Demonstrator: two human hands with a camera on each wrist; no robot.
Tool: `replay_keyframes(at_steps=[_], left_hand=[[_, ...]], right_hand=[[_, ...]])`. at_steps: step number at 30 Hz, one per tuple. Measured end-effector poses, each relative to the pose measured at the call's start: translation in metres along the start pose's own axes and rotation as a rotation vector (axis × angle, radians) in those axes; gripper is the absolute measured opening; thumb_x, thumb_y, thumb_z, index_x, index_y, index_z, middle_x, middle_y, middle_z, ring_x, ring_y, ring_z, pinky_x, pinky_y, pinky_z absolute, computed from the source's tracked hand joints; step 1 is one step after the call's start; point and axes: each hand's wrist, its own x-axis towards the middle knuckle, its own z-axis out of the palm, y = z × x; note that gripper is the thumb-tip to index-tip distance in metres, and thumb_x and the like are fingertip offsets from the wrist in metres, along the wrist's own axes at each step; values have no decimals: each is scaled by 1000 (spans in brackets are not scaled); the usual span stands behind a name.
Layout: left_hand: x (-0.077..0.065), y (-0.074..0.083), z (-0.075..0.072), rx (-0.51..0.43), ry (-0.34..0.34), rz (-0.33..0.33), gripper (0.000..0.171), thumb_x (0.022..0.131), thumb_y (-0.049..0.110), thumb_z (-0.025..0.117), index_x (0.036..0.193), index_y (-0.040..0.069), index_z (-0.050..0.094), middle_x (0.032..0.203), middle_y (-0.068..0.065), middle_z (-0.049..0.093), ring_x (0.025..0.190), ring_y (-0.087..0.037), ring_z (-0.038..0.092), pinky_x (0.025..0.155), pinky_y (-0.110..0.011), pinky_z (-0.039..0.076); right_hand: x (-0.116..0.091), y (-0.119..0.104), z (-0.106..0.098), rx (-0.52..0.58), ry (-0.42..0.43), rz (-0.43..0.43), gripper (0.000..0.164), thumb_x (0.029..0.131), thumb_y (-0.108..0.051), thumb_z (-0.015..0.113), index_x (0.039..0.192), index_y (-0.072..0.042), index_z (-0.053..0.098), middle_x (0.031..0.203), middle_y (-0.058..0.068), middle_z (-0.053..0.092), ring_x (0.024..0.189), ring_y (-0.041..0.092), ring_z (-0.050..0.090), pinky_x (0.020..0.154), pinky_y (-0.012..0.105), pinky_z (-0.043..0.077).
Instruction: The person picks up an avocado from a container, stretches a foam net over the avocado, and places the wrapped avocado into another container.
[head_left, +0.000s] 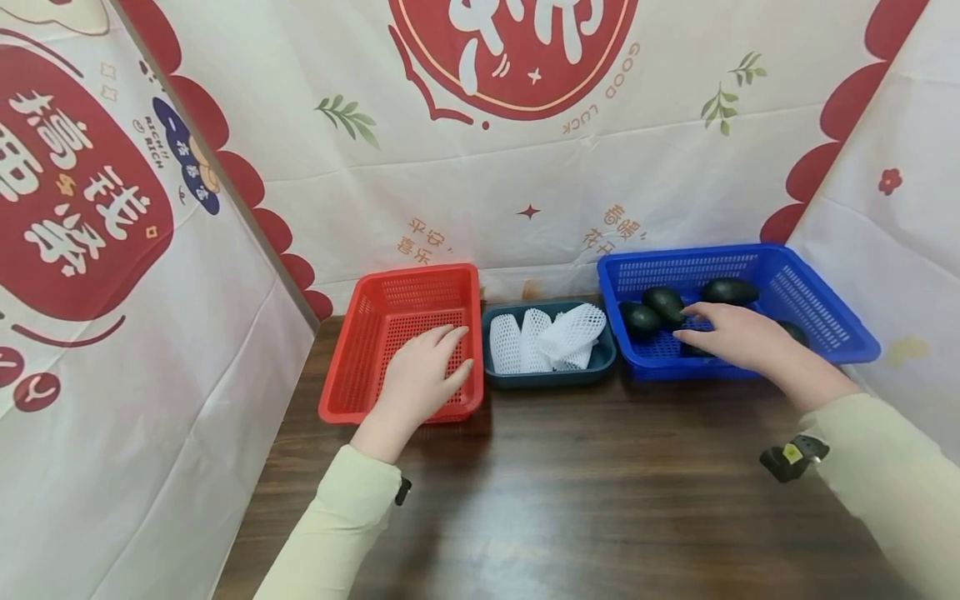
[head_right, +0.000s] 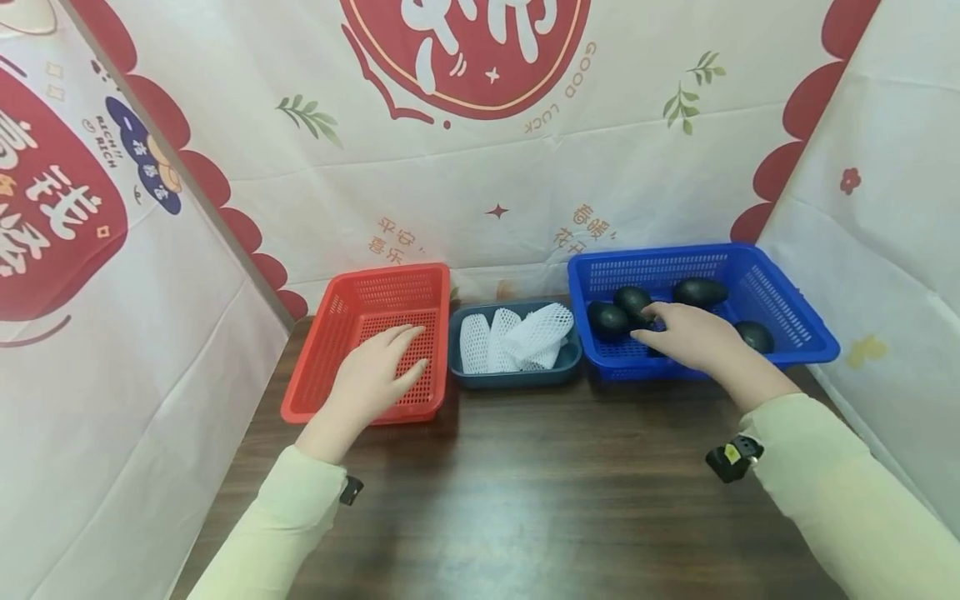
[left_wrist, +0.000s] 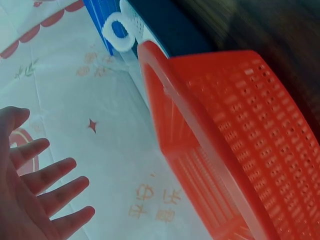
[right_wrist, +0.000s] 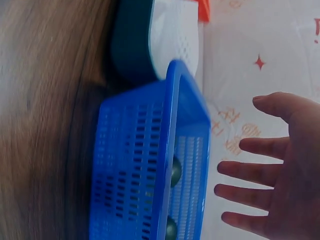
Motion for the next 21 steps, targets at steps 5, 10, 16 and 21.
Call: replay_keyframes(at_steps=[5,10,16,21], left_hand=[[5,15,8,39,-1,55,56,88,44,66,137,20,56,127,-1,62,112,-20,60,91,-40,51],[11,30,17,72,-32,124,47,92,43,63,132,19,61,117,-1,67,102,-17,64,81,-35,54],[16,50,22,89,-88,181,43,95,44,57,130,20,63,115,0,68,99,-16,64,76,-33,55],[19,64,30,109,-104,228,42,96,45,55,128,21,64,115,2,67,101,-14,63,76,-33,54]], right_hand=[[9,15,-2,-9,-76,14,79,95,-59,48,131,11,48,124,35,54,107,49,56,85,63,45],[19,27,3,-19,-110,30,75,96,-51,51,130,16,47,127,38,50,109,52,53,87,64,43],[29,38,19,-19,-127,57,66,97,-38,53,127,20,46,126,41,49,114,56,46,94,67,37],[32,46,28,-28,-77,134,63,96,-36,53,128,18,46,126,41,48,110,55,49,89,67,39]])
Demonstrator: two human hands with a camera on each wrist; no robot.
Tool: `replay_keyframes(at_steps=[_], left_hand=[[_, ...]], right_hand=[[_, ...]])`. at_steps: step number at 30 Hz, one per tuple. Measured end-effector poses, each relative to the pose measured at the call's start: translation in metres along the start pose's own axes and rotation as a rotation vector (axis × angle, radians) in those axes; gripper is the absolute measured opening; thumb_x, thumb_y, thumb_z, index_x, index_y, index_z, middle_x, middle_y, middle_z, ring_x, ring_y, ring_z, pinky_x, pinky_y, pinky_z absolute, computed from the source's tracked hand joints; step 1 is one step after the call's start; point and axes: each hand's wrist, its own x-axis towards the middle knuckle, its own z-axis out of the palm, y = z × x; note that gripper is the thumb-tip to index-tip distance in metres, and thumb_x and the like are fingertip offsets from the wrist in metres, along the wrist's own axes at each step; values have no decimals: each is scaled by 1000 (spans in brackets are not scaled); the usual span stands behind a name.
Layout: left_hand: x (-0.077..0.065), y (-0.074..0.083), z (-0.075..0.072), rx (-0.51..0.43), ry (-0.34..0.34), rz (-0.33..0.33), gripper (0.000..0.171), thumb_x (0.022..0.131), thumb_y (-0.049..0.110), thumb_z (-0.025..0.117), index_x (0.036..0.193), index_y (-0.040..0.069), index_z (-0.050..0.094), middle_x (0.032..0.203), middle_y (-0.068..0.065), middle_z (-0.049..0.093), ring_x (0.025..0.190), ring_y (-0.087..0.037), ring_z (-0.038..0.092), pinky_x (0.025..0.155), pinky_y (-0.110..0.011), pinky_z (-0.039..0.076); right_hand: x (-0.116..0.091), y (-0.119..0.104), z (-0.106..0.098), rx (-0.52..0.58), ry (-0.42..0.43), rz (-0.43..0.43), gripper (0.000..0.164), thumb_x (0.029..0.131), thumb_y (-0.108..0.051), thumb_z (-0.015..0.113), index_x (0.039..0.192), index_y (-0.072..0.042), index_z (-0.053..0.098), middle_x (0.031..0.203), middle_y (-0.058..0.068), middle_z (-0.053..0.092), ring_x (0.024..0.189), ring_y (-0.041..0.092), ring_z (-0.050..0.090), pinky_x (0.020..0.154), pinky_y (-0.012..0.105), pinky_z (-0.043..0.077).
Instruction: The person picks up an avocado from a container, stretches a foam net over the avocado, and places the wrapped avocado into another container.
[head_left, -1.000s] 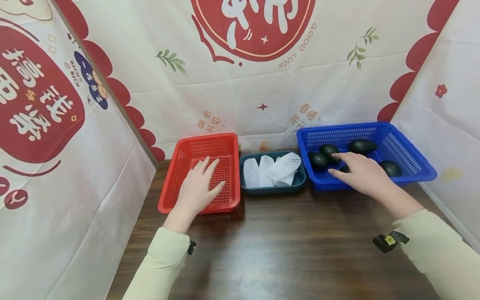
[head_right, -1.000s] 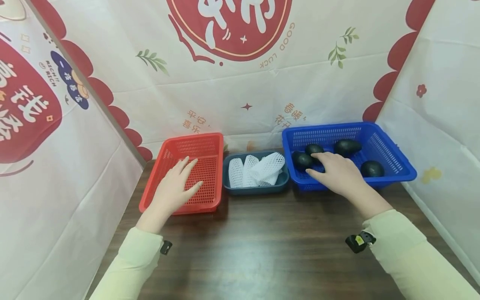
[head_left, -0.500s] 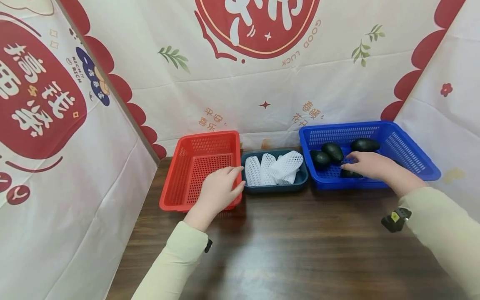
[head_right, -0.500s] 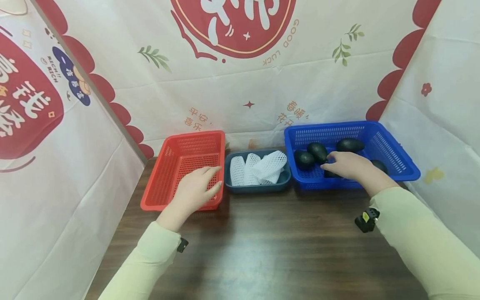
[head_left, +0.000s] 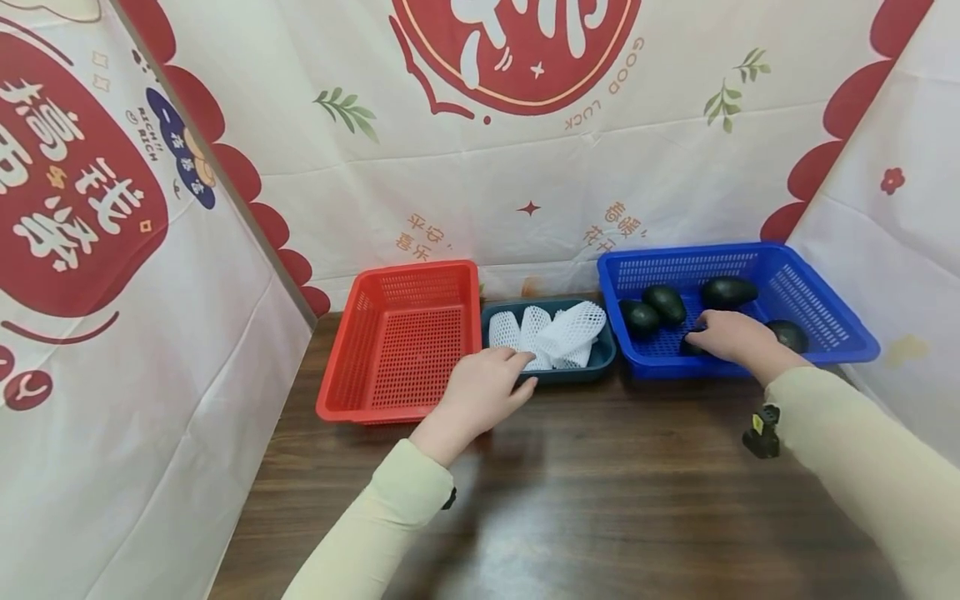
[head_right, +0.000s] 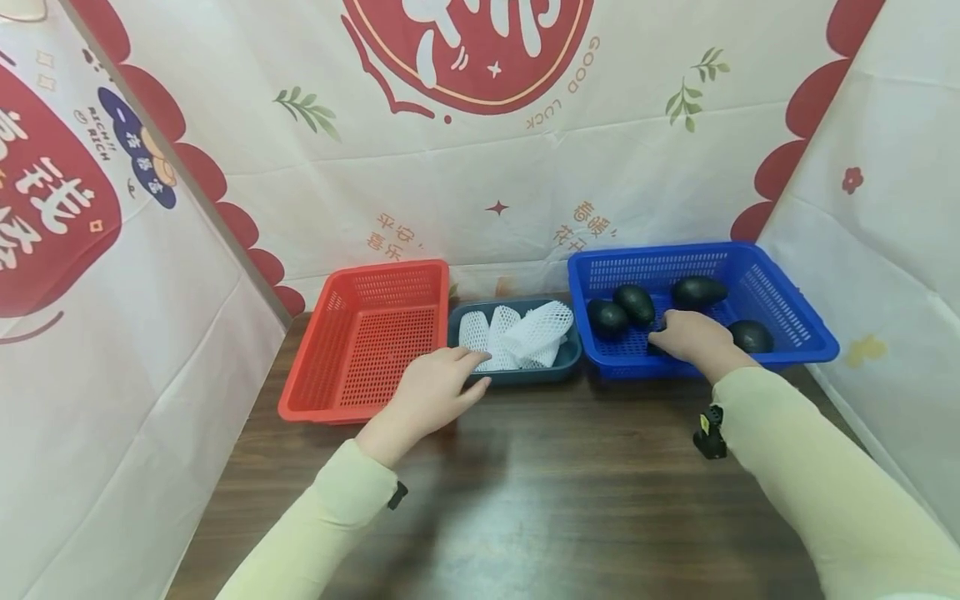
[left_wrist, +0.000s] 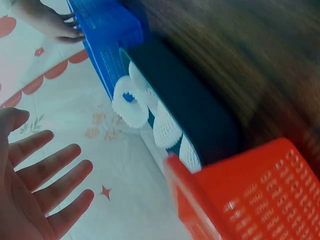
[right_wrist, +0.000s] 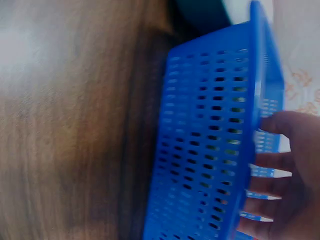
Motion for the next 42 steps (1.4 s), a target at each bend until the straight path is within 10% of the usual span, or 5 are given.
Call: replay_keyframes(at_steps=[13,22,42], left_hand=[[6,20,17,-5,-62,71,40,97,45,54,126,20,65,109,3,68,92,-12,63,73,-30,54],[5,26,25,13,-63,75,38,97,45,54,126,22,65,110,4,68,95,-13,64,76,-31,53],[6,37,31,-80,-111,36,40,98,44,52,131,23,61,117,3,66,101,-13,62,80,-31,53]], right_hand=[[16,8,13,56,-69,66,50,92,-35,62,103,14,64,79,14,63,74,33,57,78,61,47],[24,12,20,119,-64,160,65,87,-43,68,107,18,59,88,27,63,78,39,58,73,63,48],[20,9,-7,173,41,77,43,87,-41,65,73,-2,53,66,8,47,65,28,50,60,41,45]])
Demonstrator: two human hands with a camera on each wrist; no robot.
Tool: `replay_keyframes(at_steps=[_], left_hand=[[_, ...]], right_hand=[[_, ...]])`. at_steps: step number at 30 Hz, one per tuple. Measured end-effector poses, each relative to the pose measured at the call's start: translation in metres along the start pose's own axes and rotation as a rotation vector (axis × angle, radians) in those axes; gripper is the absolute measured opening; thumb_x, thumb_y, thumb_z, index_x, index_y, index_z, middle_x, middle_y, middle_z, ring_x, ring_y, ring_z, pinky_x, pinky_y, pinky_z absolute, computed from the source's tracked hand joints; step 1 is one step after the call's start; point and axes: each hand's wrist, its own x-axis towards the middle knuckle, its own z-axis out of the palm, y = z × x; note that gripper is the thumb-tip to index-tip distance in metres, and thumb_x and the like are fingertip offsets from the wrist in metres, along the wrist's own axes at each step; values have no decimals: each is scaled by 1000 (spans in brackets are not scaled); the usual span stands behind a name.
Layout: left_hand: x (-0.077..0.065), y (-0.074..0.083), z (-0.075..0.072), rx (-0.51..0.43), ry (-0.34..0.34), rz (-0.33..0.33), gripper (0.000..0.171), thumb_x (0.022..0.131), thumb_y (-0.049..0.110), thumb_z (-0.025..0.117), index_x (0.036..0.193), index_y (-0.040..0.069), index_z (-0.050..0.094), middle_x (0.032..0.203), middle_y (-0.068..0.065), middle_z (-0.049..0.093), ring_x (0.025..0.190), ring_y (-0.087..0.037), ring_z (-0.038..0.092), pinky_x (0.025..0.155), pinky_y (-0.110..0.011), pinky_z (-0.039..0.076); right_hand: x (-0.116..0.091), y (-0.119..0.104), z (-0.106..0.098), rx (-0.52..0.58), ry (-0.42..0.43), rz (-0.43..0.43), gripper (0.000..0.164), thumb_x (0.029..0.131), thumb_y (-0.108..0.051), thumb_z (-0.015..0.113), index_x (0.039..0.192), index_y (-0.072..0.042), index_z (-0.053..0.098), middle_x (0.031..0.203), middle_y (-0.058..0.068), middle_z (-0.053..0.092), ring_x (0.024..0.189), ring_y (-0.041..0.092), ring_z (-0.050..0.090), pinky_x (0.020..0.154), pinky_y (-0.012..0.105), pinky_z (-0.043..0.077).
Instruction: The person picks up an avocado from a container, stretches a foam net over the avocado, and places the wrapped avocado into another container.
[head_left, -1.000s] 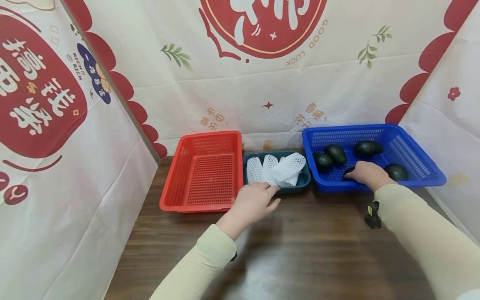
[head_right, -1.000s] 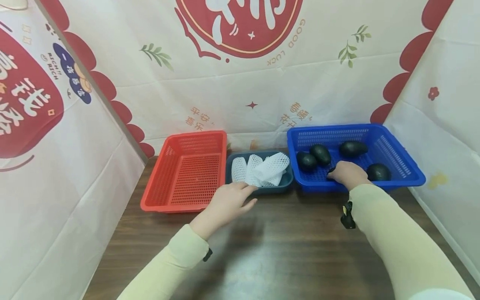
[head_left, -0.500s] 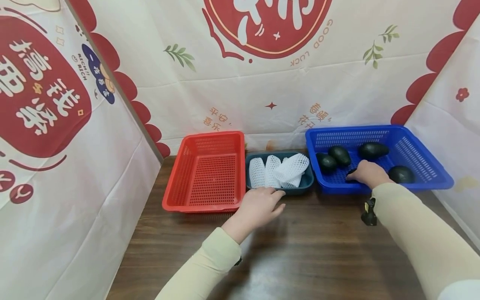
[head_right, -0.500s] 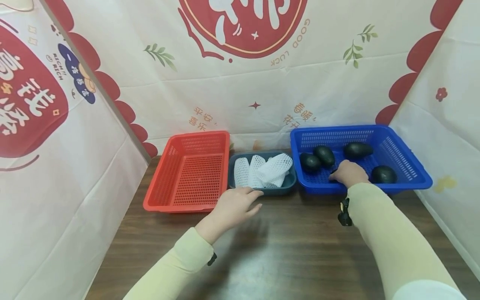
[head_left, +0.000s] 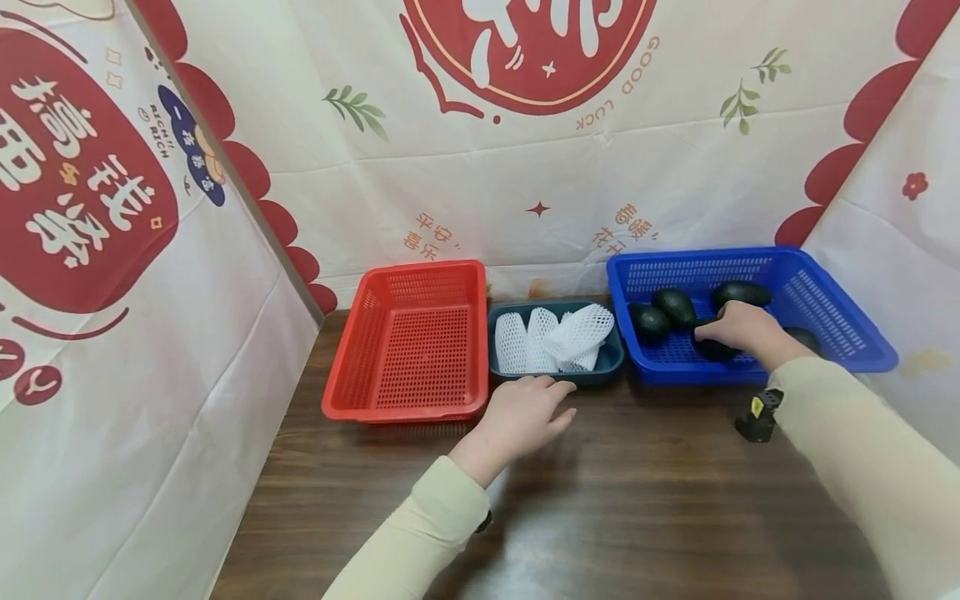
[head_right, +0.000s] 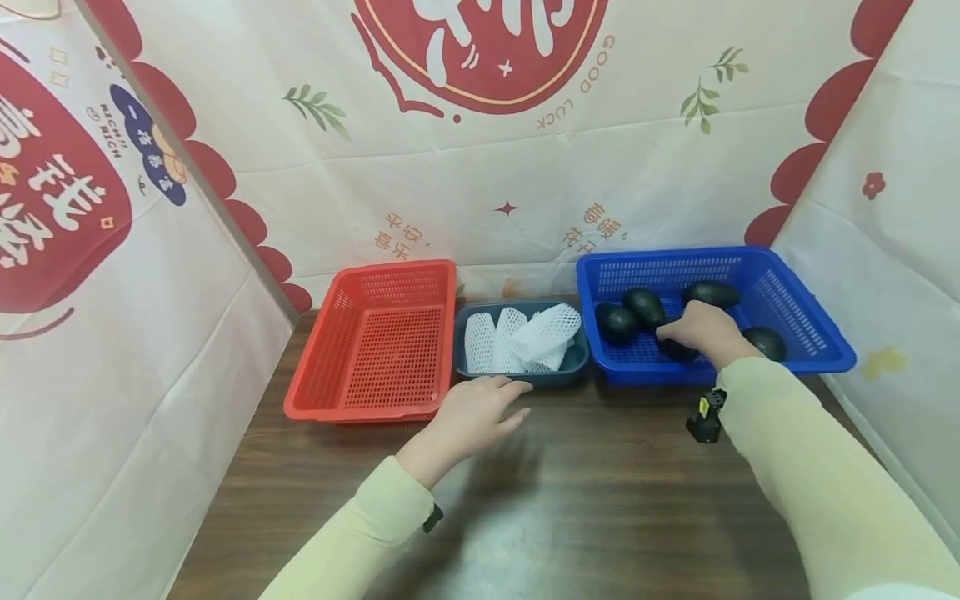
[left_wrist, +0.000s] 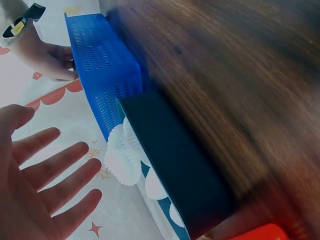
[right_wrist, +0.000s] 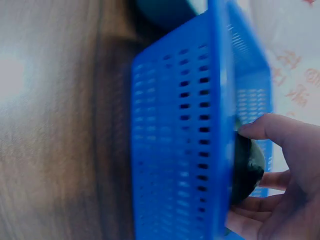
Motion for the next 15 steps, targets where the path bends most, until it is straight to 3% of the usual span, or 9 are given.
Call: replay_keyframes(at_steps=[3,6,15], left_hand=[[1,1,1,-29,-6,-8,41,98,44,53,132,23,61,118,3,66,101,-13,62,80,-31,53],[1,1,4,-56,-6,-21,41,98,44,54,131,23,62,119,4,65,102,-13,62,81,-31,53],[-5,-2,17,-101,-4,-42,42,98,46,53,132,24,61,120,5,65,103,-12,61,82,-30,53]], right_hand=[[-7,-6,-6,13,19,-10,60,87,-46,65,96,13,55,85,27,56,79,40,55,72,52,49],[-16,-13,-12,33,15,-13,84,88,-51,63,126,21,41,119,42,47,103,53,49,88,65,42],[-44,-42,-8,88,53,-64,81,91,-52,60,138,9,35,130,41,41,113,55,44,91,68,37]])
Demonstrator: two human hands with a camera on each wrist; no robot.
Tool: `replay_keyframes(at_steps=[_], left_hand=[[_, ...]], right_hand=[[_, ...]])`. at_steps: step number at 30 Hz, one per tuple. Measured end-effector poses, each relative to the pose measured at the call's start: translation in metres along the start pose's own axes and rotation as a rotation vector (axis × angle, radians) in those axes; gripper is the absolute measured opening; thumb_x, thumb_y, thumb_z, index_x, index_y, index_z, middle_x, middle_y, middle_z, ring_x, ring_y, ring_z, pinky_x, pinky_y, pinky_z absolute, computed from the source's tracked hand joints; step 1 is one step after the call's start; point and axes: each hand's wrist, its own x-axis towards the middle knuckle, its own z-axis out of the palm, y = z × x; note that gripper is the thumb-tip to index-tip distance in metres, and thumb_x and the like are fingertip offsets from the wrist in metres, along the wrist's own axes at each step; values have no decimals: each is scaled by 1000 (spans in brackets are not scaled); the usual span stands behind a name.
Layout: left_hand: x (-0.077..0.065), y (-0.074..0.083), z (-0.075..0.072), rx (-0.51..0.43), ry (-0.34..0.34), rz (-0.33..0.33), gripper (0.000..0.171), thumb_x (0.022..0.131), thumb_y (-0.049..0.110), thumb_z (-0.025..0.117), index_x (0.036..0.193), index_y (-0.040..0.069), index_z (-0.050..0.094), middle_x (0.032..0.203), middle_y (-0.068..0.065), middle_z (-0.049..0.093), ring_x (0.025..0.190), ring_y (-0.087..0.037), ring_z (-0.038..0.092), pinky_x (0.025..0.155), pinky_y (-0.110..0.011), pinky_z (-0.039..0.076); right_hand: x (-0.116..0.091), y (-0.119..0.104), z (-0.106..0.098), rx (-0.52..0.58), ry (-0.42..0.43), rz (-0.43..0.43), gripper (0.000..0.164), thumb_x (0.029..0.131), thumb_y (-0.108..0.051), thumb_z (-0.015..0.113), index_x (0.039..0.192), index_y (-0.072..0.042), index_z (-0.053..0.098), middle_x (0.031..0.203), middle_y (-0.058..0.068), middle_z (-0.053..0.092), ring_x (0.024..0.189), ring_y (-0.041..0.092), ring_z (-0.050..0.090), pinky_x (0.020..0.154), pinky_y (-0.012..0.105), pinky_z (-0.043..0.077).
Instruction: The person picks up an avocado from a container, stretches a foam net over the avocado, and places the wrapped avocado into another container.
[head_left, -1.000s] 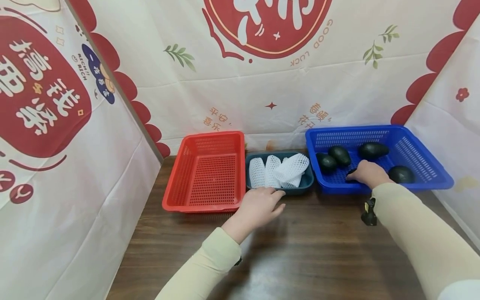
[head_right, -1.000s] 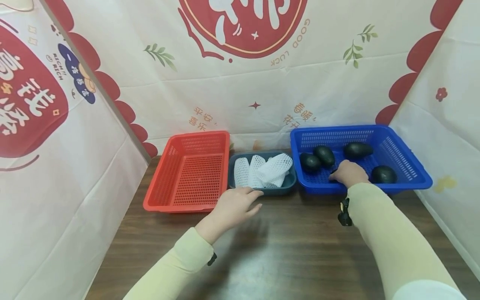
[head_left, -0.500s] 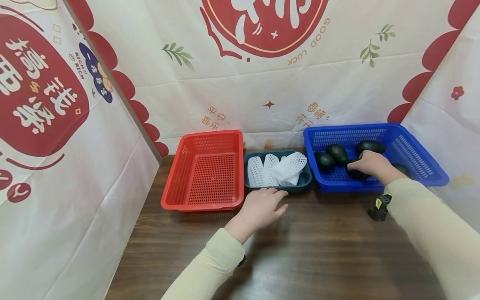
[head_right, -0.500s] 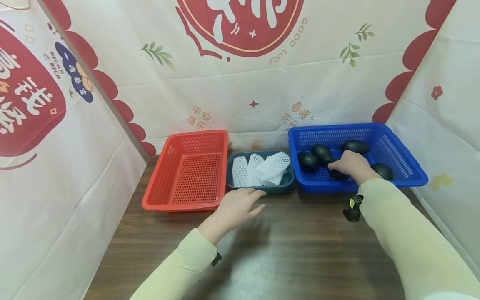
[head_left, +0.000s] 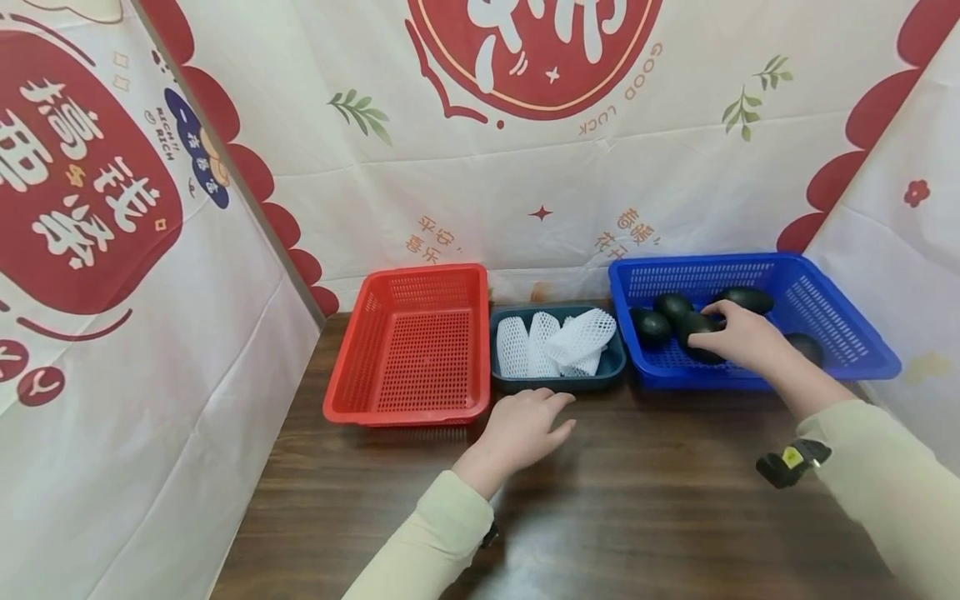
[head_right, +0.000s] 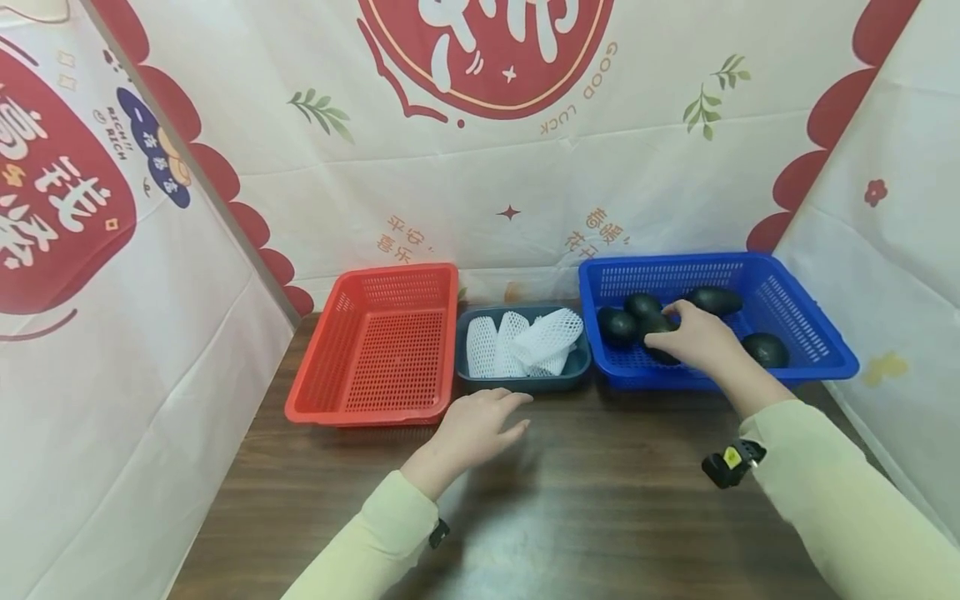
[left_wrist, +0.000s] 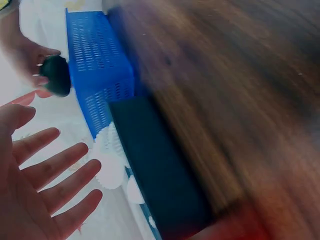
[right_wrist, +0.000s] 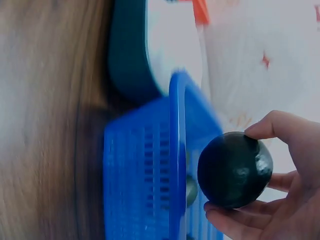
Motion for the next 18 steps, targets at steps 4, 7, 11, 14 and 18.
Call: replay_keyframes(at_steps=[4,7,11,14,18], left_hand=[[-2,-3,8,-55,0,-16,41,98,45,53,132,24,61,121,5,64,104,-11,61,83,-30,52],[-3,-5,12,-104,-7,-40,41,98,44,54,132,23,60,122,5,64,105,-11,60,85,-31,52],[-4,-7,17,-172,-9,-86,41,97,44,54,132,23,60,124,5,63,108,-11,60,90,-31,50],[-4,-8,20,-223,2,-125,40,98,43,54,131,23,61,125,5,63,112,-11,58,93,-31,48],[-6,-9,25,-309,15,-174,39,97,41,56,131,23,61,126,4,62,115,-11,57,96,-32,46]], right_hand=[[-13,-17,12,11,12,-55,79,90,-53,61,141,3,38,130,39,44,113,54,46,87,66,40],[-24,-29,22,43,16,-100,73,91,-49,63,141,-1,41,132,37,44,117,54,44,87,66,40],[-37,-42,39,98,26,-140,69,91,-43,65,143,-4,41,134,33,46,120,53,43,89,66,39],[-45,-50,52,141,37,-156,68,90,-39,67,141,-3,40,131,30,49,118,50,45,88,63,41],[-51,-57,68,210,53,-172,62,89,-34,70,133,-1,43,126,26,52,107,42,52,82,53,46]])
